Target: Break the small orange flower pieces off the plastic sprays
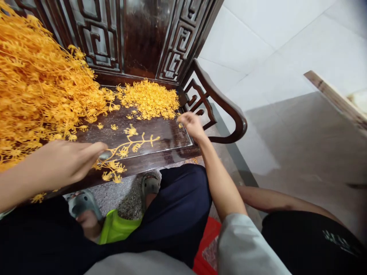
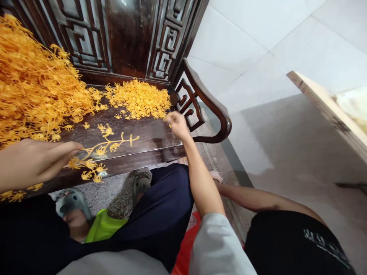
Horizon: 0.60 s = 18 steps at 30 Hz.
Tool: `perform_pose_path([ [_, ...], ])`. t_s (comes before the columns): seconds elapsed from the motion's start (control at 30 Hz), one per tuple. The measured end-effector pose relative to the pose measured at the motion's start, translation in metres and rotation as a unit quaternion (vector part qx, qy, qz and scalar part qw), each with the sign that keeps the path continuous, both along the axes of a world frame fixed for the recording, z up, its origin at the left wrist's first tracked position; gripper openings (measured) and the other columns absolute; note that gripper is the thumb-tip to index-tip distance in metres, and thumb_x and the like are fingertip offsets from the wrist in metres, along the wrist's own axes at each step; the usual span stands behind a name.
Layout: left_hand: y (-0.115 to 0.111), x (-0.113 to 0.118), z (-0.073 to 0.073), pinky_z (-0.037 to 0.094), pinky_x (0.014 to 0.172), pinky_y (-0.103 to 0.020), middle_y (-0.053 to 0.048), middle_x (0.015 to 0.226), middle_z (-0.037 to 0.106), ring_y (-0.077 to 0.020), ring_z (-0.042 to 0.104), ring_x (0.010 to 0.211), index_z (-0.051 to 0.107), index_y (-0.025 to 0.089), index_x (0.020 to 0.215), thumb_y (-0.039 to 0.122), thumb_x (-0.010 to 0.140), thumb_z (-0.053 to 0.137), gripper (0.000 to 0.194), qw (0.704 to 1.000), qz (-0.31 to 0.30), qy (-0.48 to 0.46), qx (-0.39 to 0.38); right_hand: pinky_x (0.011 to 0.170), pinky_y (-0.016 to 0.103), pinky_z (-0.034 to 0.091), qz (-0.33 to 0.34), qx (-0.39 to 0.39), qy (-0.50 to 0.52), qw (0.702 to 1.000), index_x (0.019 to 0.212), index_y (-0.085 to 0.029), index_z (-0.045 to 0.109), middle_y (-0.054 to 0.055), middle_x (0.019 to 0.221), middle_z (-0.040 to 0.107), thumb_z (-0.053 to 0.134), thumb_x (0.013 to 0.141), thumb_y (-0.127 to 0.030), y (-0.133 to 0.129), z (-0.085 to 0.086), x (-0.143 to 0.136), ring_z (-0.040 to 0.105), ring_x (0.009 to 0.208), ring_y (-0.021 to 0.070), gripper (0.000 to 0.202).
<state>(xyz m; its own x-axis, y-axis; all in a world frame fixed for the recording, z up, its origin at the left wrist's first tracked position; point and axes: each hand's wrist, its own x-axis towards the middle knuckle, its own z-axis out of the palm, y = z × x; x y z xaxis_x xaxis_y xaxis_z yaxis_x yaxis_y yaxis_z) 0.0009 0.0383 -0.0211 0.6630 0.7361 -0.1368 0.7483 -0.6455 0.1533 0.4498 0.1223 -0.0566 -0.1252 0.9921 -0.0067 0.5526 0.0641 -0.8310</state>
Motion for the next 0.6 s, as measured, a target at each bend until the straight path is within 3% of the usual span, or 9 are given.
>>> perform_pose_path([
  [0.1,0.009,-0.010,-0.006,0.040,0.063,-0.037,-0.012,0.088,0.081,-0.0321,0.074,0.067,0.071,0.021,0.128,0.032,0.098,0.034,0.049,0.998,0.000,0.056,0.015,0.071,0.031,0.055,0.227,-0.199,-0.042,0.953,0.082,-0.016,0.074,0.004,0.076,0.074,0.087,0.077,-0.030,-0.023,-0.005,-0.008,0.065,0.071,0.0169,0.020],
  [0.17,0.015,-0.013,-0.009,0.039,0.064,-0.036,-0.011,0.085,0.079,-0.0308,0.072,0.065,0.070,0.020,0.126,0.032,0.100,0.034,0.046,0.998,0.010,0.062,0.003,0.072,0.031,0.056,0.372,-0.300,-0.035,0.878,0.089,-0.014,0.079,0.006,0.082,0.078,0.085,0.081,-0.028,-0.031,-0.002,-0.023,0.067,0.072,0.0161,0.018],
  [0.2,0.018,-0.013,-0.011,0.038,0.064,-0.035,-0.011,0.084,0.079,-0.0303,0.071,0.064,0.070,0.019,0.124,0.031,0.102,0.035,0.044,0.998,0.013,0.057,-0.003,0.076,0.031,0.057,0.406,-0.310,-0.010,0.860,0.094,-0.014,0.079,0.007,0.087,0.080,0.083,0.085,-0.030,-0.032,0.002,-0.030,0.069,0.076,0.0162,0.019],
  [0.23,0.020,-0.012,-0.011,0.038,0.064,-0.035,-0.010,0.083,0.078,-0.0300,0.070,0.064,0.070,0.019,0.124,0.030,0.104,0.035,0.042,0.999,0.014,0.049,-0.007,0.079,0.031,0.058,0.393,-0.282,0.037,0.875,0.097,-0.016,0.079,0.007,0.093,0.081,0.081,0.089,-0.034,-0.030,0.006,-0.036,0.070,0.081,0.0163,0.021],
  [0.3,0.023,-0.008,-0.011,0.037,0.064,-0.034,-0.010,0.084,0.077,-0.0297,0.070,0.065,0.070,0.018,0.123,0.030,0.108,0.036,0.039,0.999,0.011,0.031,-0.014,0.082,0.031,0.059,0.235,-0.142,0.179,0.945,0.102,-0.019,0.076,0.007,0.102,0.081,0.078,0.093,-0.044,-0.021,0.017,-0.043,0.070,0.087,0.0164,0.026],
  [0.33,0.023,-0.006,-0.010,0.037,0.064,-0.034,-0.010,0.084,0.077,-0.0296,0.071,0.066,0.070,0.018,0.123,0.031,0.109,0.037,0.038,1.000,0.008,0.025,-0.017,0.083,0.030,0.059,0.129,-0.074,0.253,0.956,0.105,-0.021,0.074,0.008,0.107,0.080,0.075,0.096,-0.047,-0.017,0.022,-0.046,0.069,0.089,0.0161,0.027],
  [0.4,0.023,0.000,-0.009,0.038,0.065,-0.034,-0.010,0.086,0.078,-0.0289,0.072,0.070,0.070,0.018,0.124,0.031,0.111,0.038,0.037,0.999,0.000,0.021,-0.024,0.084,0.028,0.059,-0.041,-0.002,0.358,0.933,0.114,-0.024,0.070,0.007,0.114,0.079,0.069,0.098,-0.046,-0.010,0.029,-0.050,0.068,0.089,0.0146,0.027],
  [0.47,0.023,0.005,-0.009,0.039,0.066,-0.034,-0.011,0.091,0.080,-0.0277,0.073,0.071,0.070,0.017,0.123,0.030,0.112,0.038,0.036,0.999,-0.004,0.023,-0.026,0.082,0.028,0.058,-0.096,-0.017,0.381,0.919,0.118,-0.024,0.067,0.007,0.112,0.078,0.071,0.095,-0.039,-0.008,0.030,-0.056,0.066,0.084,0.0135,0.029],
  [0.6,0.024,0.011,-0.014,0.036,0.064,-0.036,-0.013,0.096,0.081,-0.0296,0.073,0.071,0.070,0.017,0.119,0.029,0.112,0.037,0.035,0.999,-0.024,0.012,-0.024,0.082,0.030,0.058,-0.095,-0.012,0.331,0.939,0.114,-0.022,0.065,0.007,0.107,0.076,0.075,0.089,-0.037,-0.013,0.025,-0.066,0.066,0.085,0.0150,0.031],
])
